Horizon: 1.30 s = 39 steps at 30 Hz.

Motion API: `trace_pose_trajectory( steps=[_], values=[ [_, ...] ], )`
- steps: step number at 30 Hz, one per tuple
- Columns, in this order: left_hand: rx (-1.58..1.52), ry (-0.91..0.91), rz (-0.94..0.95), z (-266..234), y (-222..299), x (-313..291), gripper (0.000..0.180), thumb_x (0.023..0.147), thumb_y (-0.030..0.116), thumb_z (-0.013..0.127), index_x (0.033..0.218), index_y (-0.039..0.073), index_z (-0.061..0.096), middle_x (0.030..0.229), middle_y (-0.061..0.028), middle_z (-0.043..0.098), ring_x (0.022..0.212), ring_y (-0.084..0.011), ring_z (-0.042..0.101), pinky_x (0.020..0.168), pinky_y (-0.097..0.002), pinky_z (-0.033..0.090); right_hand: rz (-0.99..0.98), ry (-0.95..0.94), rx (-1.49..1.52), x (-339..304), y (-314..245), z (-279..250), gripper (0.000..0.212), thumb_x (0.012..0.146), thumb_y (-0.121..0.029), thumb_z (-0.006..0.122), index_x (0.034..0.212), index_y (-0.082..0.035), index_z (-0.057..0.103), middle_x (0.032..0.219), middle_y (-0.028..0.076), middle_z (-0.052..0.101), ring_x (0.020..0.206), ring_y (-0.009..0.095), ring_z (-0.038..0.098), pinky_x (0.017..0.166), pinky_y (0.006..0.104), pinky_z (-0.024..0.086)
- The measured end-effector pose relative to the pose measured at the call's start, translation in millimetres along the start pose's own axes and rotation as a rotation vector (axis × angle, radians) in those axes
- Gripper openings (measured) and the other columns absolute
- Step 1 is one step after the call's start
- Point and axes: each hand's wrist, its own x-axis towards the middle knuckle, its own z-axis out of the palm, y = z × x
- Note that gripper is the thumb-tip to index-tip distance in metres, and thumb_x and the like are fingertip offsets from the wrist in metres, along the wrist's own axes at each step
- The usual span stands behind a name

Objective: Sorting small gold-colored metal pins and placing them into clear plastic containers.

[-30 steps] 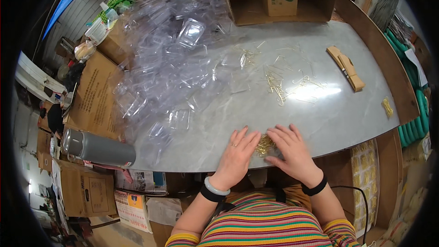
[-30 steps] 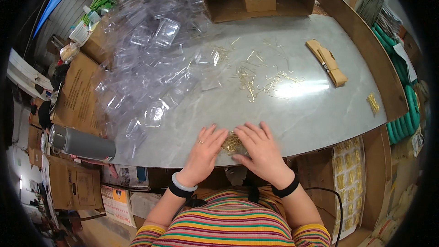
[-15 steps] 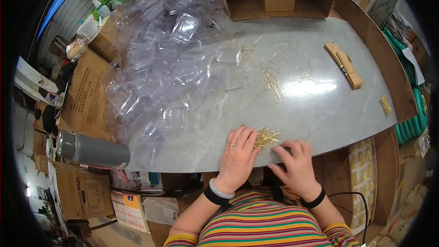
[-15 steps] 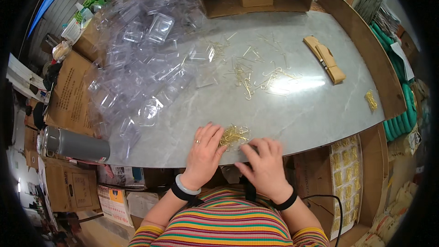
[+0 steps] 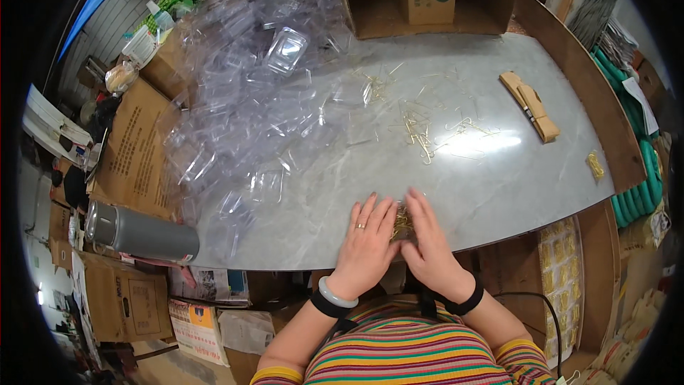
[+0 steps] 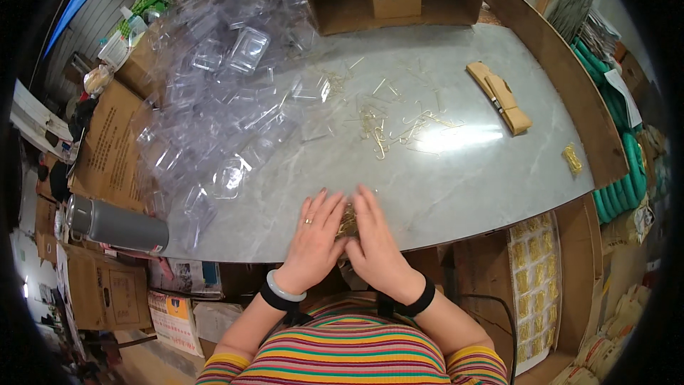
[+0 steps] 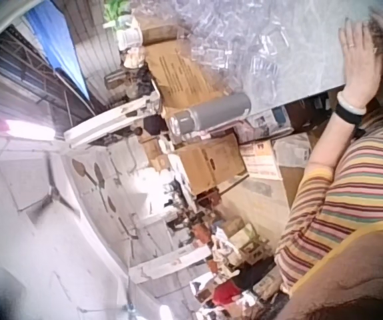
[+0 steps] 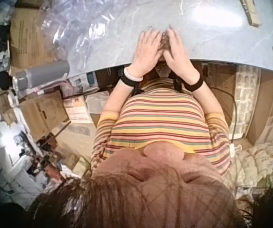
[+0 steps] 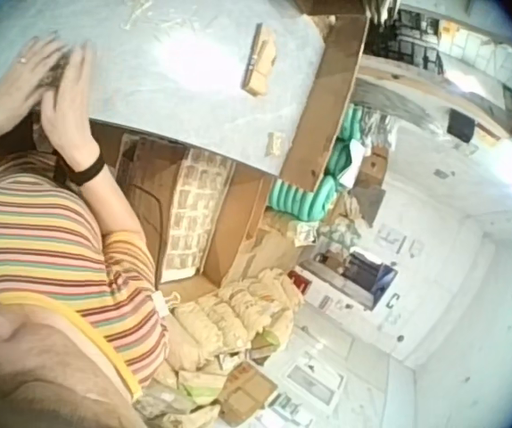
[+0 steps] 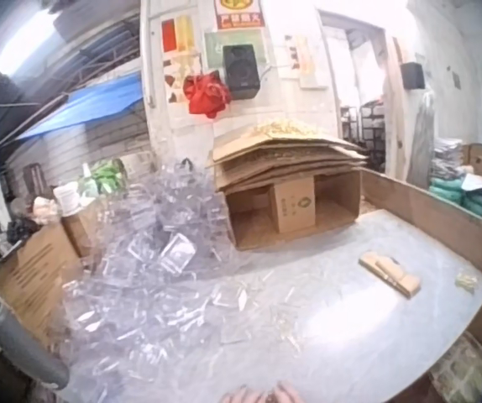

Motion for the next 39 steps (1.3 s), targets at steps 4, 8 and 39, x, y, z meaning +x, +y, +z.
trace_pose_trajectory(
  steps=[4,8,39],
  values=[
    [-0.091,0.036,-0.001,1,-8,-6,0.058,0.089,0.015,0.069,0.139,-0.003,0.045,0.138,-0.0206,0.046,0.135,-0.0429,0.04,0.116,-0.0567,0.028,0.011,0.0,0.024,12,-10,-20,0.073,0.082,0.003,0.055,0.149,0.006,0.027,0.153,0.031,0.028,0.142,0.047,0.03,0.118,0.0467,0.029],
    [-0.126,0.093,0.0,2,-7,-7,0.057,0.088,0.011,0.069,0.138,-0.004,0.046,0.135,-0.0209,0.048,0.131,-0.0427,0.044,0.114,-0.0565,0.031,-0.031,-0.175,-0.311,15,3,-36,0.075,0.081,-0.004,0.065,0.147,0.004,0.032,0.152,0.029,0.032,0.14,0.044,0.035,0.116,0.0477,0.031],
    [-0.519,0.085,-0.072,-8,-17,-14,0.095,0.077,0.005,0.074,0.155,-0.001,0.019,0.146,-0.0256,0.037,0.135,-0.0413,0.04,0.115,-0.0493,0.031,-0.267,-0.196,-0.423,24,-7,-18,0.053,0.086,-0.022,0.071,0.132,-0.003,0.052,0.131,0.015,0.053,0.13,0.035,0.046,0.113,0.045,0.035]
  ],
)
